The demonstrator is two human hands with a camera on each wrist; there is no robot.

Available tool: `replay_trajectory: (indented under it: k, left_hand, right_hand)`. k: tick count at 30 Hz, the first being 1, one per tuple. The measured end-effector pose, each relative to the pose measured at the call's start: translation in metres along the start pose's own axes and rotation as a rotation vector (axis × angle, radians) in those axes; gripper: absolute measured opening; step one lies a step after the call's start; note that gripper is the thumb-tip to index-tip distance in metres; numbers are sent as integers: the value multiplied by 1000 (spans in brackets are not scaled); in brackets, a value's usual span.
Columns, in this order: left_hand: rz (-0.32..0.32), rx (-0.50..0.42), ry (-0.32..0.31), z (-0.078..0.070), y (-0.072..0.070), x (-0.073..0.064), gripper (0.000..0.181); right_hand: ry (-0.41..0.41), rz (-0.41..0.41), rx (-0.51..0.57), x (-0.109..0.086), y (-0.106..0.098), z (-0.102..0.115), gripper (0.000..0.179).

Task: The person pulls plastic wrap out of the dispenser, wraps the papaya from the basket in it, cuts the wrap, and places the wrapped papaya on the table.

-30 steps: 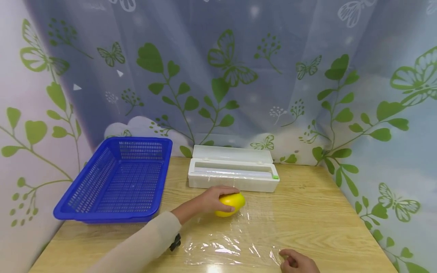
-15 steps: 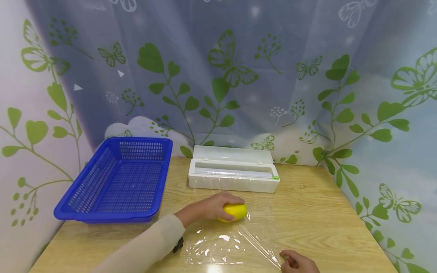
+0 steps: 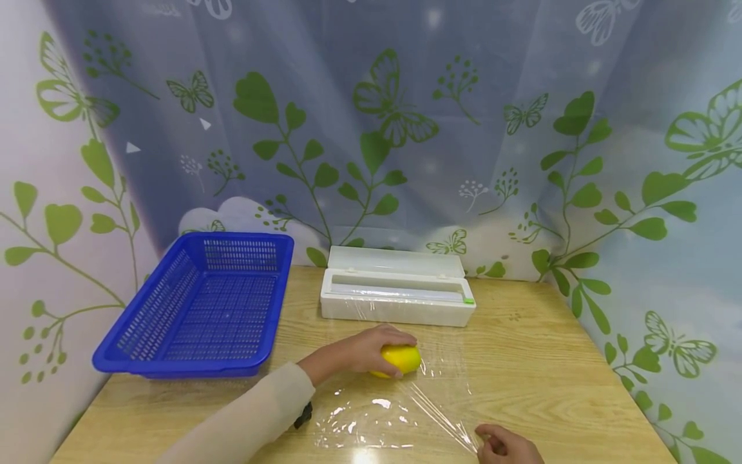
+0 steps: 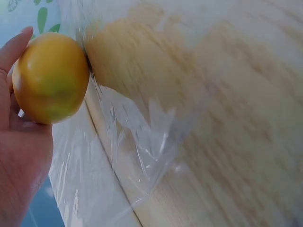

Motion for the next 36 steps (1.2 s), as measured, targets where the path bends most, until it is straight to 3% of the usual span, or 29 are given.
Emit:
replay_trajectory:
  k: [11, 20, 24, 30, 36]
  left_hand:
    - [-54, -66, -31, 2, -9, -5, 70]
    - [-101, -64, -51, 4, -16, -11, 73]
    - [-151, -76, -23, -5, -23, -26, 72]
    - [-233, -218, -26, -18, -28, -60, 67]
    - [-237, -278, -41, -21, -22, -84, 65]
  right_hand:
    - [0, 5, 15, 2, 2, 2, 37]
    - [1, 11, 23, 2, 3, 4, 39]
    - [-10, 5, 30, 3, 4, 6, 37]
    - [-23, 3, 13, 4, 4, 7, 35]
    - [-55, -9, -4, 4, 1, 6, 33]
Point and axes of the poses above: each hand's wrist, its own x-axis towards the middle knuckle, its own y-axis out of the palm, z = x × y, the point moved 10 cm from there along x, towards the middle knuckle, and after that the axes turned 2 degrees about -y, right-handed, at the moved point
